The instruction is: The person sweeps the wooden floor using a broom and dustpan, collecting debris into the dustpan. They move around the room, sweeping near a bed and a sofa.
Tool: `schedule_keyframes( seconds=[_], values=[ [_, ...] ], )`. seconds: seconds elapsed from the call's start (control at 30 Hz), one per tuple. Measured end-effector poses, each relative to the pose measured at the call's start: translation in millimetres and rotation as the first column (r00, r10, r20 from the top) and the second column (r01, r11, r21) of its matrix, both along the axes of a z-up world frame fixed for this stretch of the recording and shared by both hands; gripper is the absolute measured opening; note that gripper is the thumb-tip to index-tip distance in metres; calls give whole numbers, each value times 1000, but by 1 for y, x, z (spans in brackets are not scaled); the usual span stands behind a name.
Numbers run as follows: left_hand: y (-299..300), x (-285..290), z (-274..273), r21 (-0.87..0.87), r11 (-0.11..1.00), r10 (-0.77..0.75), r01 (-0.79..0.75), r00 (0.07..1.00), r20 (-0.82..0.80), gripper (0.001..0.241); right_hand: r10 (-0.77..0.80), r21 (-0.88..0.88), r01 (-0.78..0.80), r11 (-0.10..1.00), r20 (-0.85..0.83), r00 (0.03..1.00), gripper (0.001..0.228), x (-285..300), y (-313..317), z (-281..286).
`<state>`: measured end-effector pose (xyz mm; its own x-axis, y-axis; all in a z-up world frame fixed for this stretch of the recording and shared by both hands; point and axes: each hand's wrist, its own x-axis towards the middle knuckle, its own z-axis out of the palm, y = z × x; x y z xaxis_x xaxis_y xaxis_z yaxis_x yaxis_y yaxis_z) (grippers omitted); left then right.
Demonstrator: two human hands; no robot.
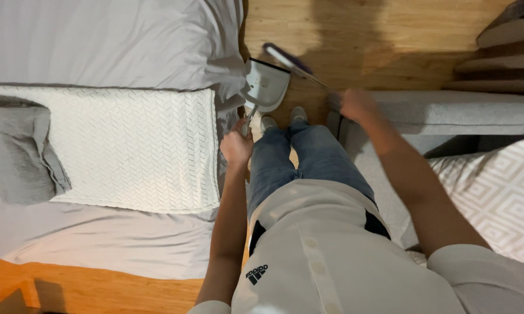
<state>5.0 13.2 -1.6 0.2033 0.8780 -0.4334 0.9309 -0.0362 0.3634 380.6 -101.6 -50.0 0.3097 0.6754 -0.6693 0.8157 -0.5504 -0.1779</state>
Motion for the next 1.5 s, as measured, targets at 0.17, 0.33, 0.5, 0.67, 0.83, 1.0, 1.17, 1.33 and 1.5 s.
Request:
schedule_keyframes(
  seconds=[0.17, 0.33, 0.5, 0.67, 0.83, 1.0, 1.17, 1.33, 1.5],
  values=[
    [-3, -1, 0, 23, 1000, -6, 5, 1000, 18, 32, 0, 33, 0, 999, -3, 1000, 39, 52, 4, 43],
    [-6, -2, -7, 34, 999, -15, 14, 1000, 13, 32, 238, 43, -244, 969, 113, 965, 26, 21, 3, 11],
    [-4, 1, 2, 34, 999, -11, 10, 1000, 28, 31, 197, 54, -199, 979, 31, 980, 20, -39, 1, 11],
    [-5, -3, 2, 43, 999, -23, 22, 999, 27, 33, 51, 75, -43, 996, -111, 993, 22, 15, -30, 48],
    [-8, -17, 17, -23, 999, -31, 31, 999, -18, 35, -242, -11, 243, 970, 77, 967, 37, 49, -62, 97],
    [-26, -22, 26, -49, 999, 4, -4, 1000, -9, 35, -276, -44, 285, 958, 150, 949, 34, 24, -86, 27],
    [-35, -23, 3, -54, 998, 23, -26, 999, -42, 36, -487, 42, 489, 871, -56, 872, 19, -25, -80, -39],
    [-31, -17, 0, -35, 997, 66, -67, 998, -22, 34, -265, -48, 261, 964, -80, 961, 22, -73, -25, 29],
    [-30, -10, 8, -32, 996, 86, -88, 995, -50, 34, -143, 86, 147, 985, -46, 989, 25, 7, 1, 36]
  ],
)
